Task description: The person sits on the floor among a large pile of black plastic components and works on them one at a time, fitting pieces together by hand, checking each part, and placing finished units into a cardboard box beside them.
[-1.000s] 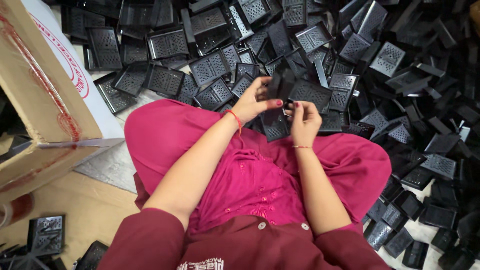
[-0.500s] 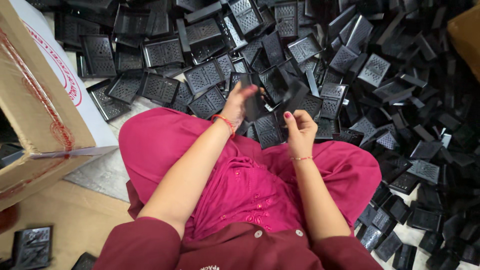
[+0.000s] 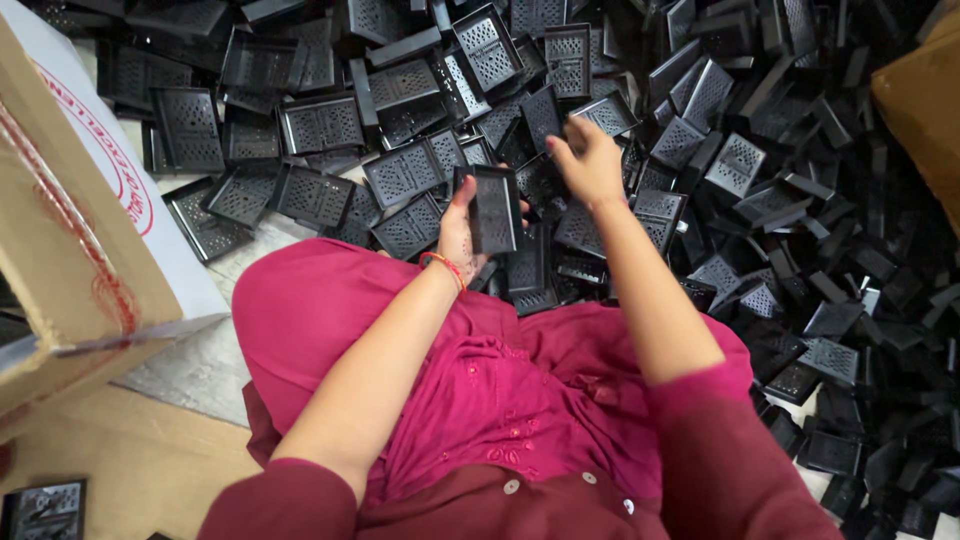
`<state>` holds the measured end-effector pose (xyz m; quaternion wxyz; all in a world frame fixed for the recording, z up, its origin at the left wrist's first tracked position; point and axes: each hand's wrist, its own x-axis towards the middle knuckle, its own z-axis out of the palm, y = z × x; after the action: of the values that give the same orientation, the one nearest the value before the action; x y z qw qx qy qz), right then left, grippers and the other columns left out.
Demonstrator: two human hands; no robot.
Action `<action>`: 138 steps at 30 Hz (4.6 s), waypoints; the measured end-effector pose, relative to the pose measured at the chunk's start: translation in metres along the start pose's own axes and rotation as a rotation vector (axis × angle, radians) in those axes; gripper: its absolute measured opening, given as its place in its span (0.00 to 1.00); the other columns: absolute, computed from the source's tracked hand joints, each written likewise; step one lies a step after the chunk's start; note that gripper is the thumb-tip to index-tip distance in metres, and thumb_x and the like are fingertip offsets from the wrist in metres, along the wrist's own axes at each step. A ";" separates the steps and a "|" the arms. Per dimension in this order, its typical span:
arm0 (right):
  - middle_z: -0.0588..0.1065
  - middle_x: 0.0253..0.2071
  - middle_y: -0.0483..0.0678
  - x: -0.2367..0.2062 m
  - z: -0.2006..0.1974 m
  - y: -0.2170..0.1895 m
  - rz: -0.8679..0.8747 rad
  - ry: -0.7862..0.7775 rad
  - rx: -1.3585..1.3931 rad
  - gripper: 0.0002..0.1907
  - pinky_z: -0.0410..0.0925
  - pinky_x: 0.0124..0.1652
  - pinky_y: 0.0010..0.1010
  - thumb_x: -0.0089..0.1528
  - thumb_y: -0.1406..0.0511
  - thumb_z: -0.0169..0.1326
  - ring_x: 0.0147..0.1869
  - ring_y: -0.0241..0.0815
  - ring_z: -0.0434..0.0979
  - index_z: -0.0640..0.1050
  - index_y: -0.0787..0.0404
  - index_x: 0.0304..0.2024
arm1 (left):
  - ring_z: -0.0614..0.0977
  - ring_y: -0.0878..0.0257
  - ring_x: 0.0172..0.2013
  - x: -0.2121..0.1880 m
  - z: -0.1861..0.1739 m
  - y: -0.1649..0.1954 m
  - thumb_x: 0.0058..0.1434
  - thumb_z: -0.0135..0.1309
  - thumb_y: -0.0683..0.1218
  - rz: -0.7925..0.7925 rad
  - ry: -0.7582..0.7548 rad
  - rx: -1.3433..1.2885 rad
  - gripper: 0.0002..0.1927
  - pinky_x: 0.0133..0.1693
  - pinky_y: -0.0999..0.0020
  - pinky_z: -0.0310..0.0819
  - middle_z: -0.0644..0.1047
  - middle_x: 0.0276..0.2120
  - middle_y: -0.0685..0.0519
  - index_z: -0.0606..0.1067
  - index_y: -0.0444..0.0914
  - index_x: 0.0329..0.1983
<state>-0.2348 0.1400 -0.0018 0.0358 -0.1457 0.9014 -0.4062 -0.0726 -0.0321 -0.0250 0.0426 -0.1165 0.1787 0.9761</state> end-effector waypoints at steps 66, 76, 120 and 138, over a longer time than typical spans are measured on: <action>0.70 0.68 0.59 -0.213 -0.007 -0.065 -0.571 0.314 -0.183 0.30 0.59 0.73 0.50 0.63 0.75 0.59 0.75 0.60 0.68 0.69 0.66 0.67 | 0.80 0.54 0.58 -0.021 -0.005 0.002 0.65 0.63 0.45 -0.238 -0.217 0.251 0.34 0.55 0.54 0.80 0.74 0.60 0.51 0.61 0.49 0.71; 0.76 0.60 0.57 -0.213 -0.011 -0.071 -0.563 0.303 -0.050 0.24 0.70 0.66 0.45 0.59 0.78 0.57 0.65 0.59 0.77 0.75 0.68 0.58 | 0.80 0.54 0.58 -0.024 0.008 0.008 0.64 0.64 0.48 -0.269 -0.249 0.287 0.36 0.53 0.56 0.81 0.74 0.62 0.51 0.61 0.48 0.72; 0.68 0.70 0.60 -0.212 -0.016 -0.072 -0.305 0.113 0.248 0.20 0.66 0.69 0.38 0.71 0.69 0.50 0.72 0.57 0.73 0.74 0.63 0.66 | 0.77 0.62 0.61 -0.033 0.028 0.010 0.58 0.63 0.34 -0.317 -0.327 0.479 0.42 0.59 0.63 0.79 0.71 0.63 0.54 0.61 0.45 0.75; 0.57 0.75 0.58 -0.205 -0.025 -0.082 -0.547 0.086 0.271 0.41 0.59 0.74 0.43 0.61 0.61 0.60 0.78 0.57 0.62 0.60 0.62 0.73 | 0.78 0.53 0.60 -0.035 0.028 0.014 0.63 0.64 0.47 -0.230 -0.355 0.273 0.38 0.57 0.49 0.81 0.72 0.61 0.49 0.59 0.48 0.73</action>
<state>-0.0243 0.1669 0.0649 -0.0938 -0.3595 0.7670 -0.5231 -0.0463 -0.0369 0.0140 0.1992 0.0439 0.2841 0.9368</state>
